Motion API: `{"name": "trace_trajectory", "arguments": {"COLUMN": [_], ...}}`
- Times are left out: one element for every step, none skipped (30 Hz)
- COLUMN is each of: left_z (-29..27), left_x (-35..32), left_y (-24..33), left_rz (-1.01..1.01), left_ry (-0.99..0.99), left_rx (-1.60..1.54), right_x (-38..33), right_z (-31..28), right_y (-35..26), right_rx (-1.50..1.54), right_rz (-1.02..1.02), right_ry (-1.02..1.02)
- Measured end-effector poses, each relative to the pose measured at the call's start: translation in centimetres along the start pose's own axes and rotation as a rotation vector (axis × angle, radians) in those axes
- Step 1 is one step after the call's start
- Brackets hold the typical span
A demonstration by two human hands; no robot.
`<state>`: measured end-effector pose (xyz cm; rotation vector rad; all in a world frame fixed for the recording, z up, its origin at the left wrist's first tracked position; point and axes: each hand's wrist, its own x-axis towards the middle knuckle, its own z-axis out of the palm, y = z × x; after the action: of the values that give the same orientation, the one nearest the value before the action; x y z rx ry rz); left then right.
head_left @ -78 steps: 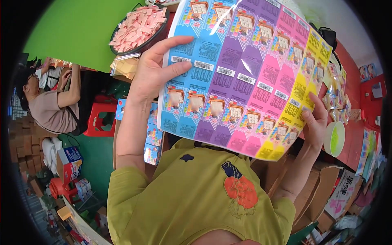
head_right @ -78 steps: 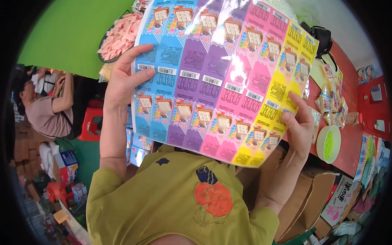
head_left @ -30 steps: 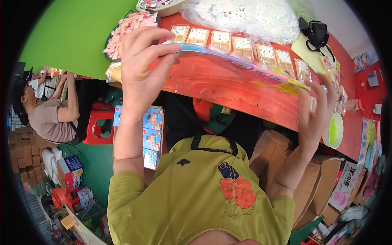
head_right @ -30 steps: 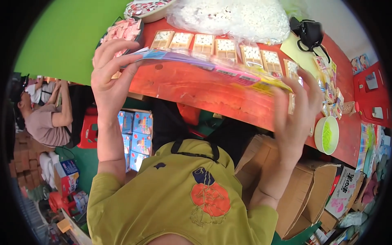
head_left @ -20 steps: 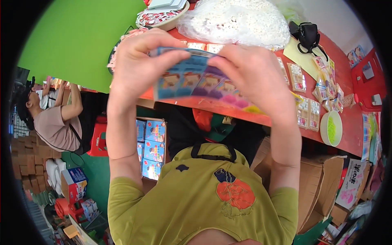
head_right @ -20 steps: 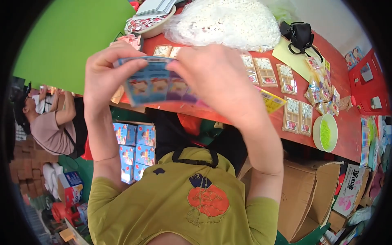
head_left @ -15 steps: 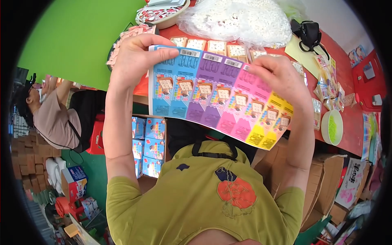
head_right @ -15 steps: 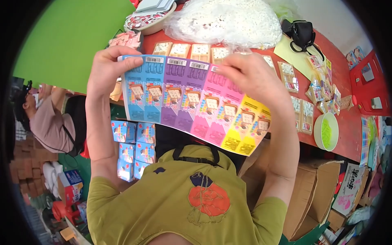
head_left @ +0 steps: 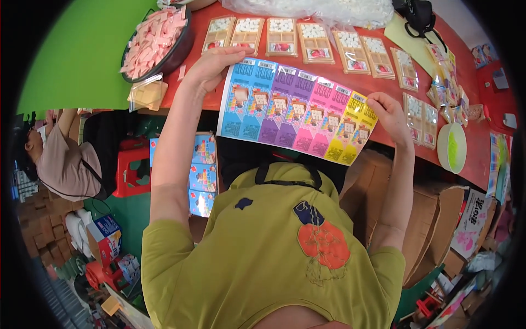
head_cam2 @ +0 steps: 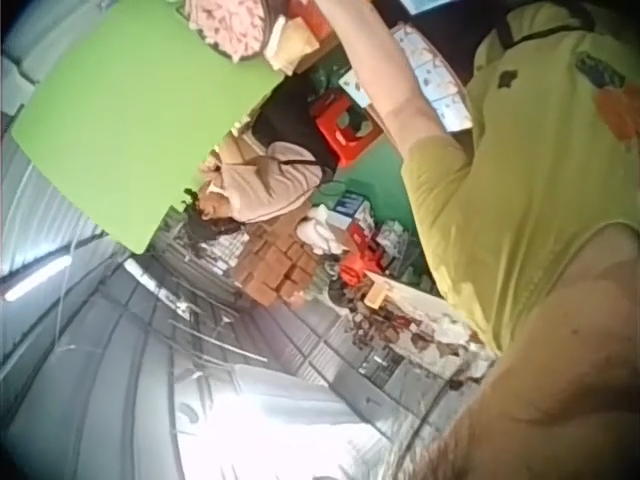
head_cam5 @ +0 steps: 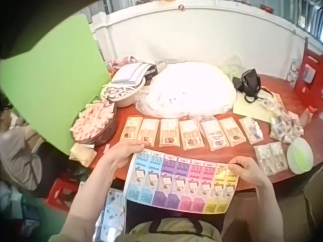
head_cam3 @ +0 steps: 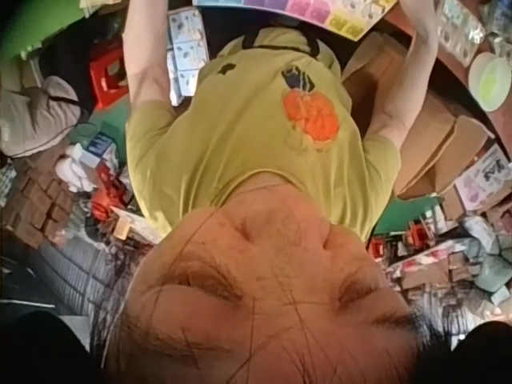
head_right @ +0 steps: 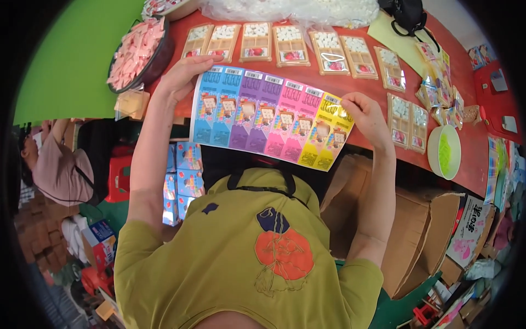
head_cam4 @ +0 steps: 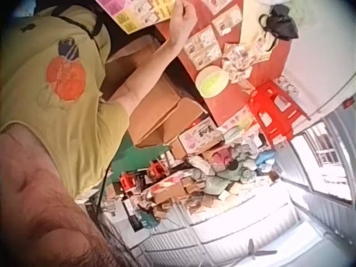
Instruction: Applying decorative labels to small plastic containers filled with snacks.
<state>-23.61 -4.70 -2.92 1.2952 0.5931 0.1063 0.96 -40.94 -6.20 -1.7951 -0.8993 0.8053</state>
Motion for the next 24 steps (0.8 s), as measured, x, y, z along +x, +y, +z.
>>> {"name": "trace_trajectory", "arguments": {"left_z": [-0.3,0.0,0.2,0.2,0.5,0.7,0.7,0.8,0.7,0.6,0.7,0.5,0.3,0.0,0.1,0.3,0.3,0.2,0.2,0.3,0.4,0.5,0.7,0.8], "left_x": [0.3,0.9,1.1,1.4,0.9,0.5,-0.2,-0.8,-1.7,-2.7,-3.7,-4.7,-5.3,-5.8,-6.2,-6.8,-7.1,-7.4,-7.6,-7.8,-8.0,-8.1,-8.1,-8.1], "left_y": [-0.7,-1.6,-2.5,-3.4,-3.9,-4.3,-4.6,-4.7,-4.7,-4.6,-4.6,-4.8,-5.3,-6.0,-6.1,-6.2,-6.3,-6.4,-6.5,-6.2,-6.0,-5.8,-5.7,-5.9], "left_rz": [-0.016,-0.015,-0.013,0.014,0.000,0.004,0.008,0.008,0.007,-0.044,-0.094,-0.107,-0.107,-0.092,-0.075,-0.091,-0.085,-0.079,-0.073,-0.072,-0.068,-0.064,-0.060,-0.055], "left_ry": [0.010,0.048,0.093,0.107,0.122,0.170,0.221,0.197,0.211,0.146,0.077,0.053,0.066,0.049,0.028,0.018,0.029,0.010,-0.011,-0.013,-0.007,0.003,0.011,0.013], "left_rx": [-0.006,-0.014,-0.021,0.012,0.006,-0.010,-0.026,-0.061,-0.064,-0.095,-0.126,-0.101,-0.103,-0.138,-0.175,-0.198,-0.198,-0.237,-0.276,-0.243,-0.245,-0.259,-0.272,-0.274], "right_x": [0.0,0.1,0.3,0.6,0.9,0.5,0.3,0.0,0.0,-0.3,-0.6,-0.8,-1.0,-1.1,-1.1,-1.3,-1.3,-1.2,-1.1,-1.3,-1.3,-1.2,-1.2,-1.1], "right_z": [0.1,0.1,-0.1,-0.2,0.1,0.3,0.5,-0.2,-0.5,-0.7,-0.9,-1.1,-1.3,-1.4,-1.6,-1.6,-1.5,-1.4,-1.3,-1.1,-0.9,-0.8,-0.8,-0.9], "right_y": [0.4,0.9,1.4,1.9,1.6,0.2,0.8,1.8,2.2,2.6,3.2,4.1,5.0,5.3,5.6,6.0,6.1,6.2,6.3,6.1,5.9,5.9,6.0,6.0], "right_rx": [0.011,0.020,0.024,0.042,0.061,-0.058,-0.054,-0.041,-0.028,-0.042,-0.039,0.010,0.059,0.053,0.056,0.075,0.092,0.112,0.113,0.161,0.209,0.208,0.216,0.223], "right_rz": [-0.009,-0.014,-0.003,0.019,0.038,0.053,0.057,0.037,0.011,0.023,0.020,0.037,0.055,0.044,0.038,0.058,0.077,0.065,0.058,0.067,0.076,0.073,0.076,0.079], "right_ry": [0.023,0.051,0.036,0.071,0.104,0.152,0.129,0.158,0.181,0.195,0.184,0.210,0.237,0.241,0.229,0.229,0.231,0.237,0.231,0.233,0.236,0.230,0.228,0.228]}}
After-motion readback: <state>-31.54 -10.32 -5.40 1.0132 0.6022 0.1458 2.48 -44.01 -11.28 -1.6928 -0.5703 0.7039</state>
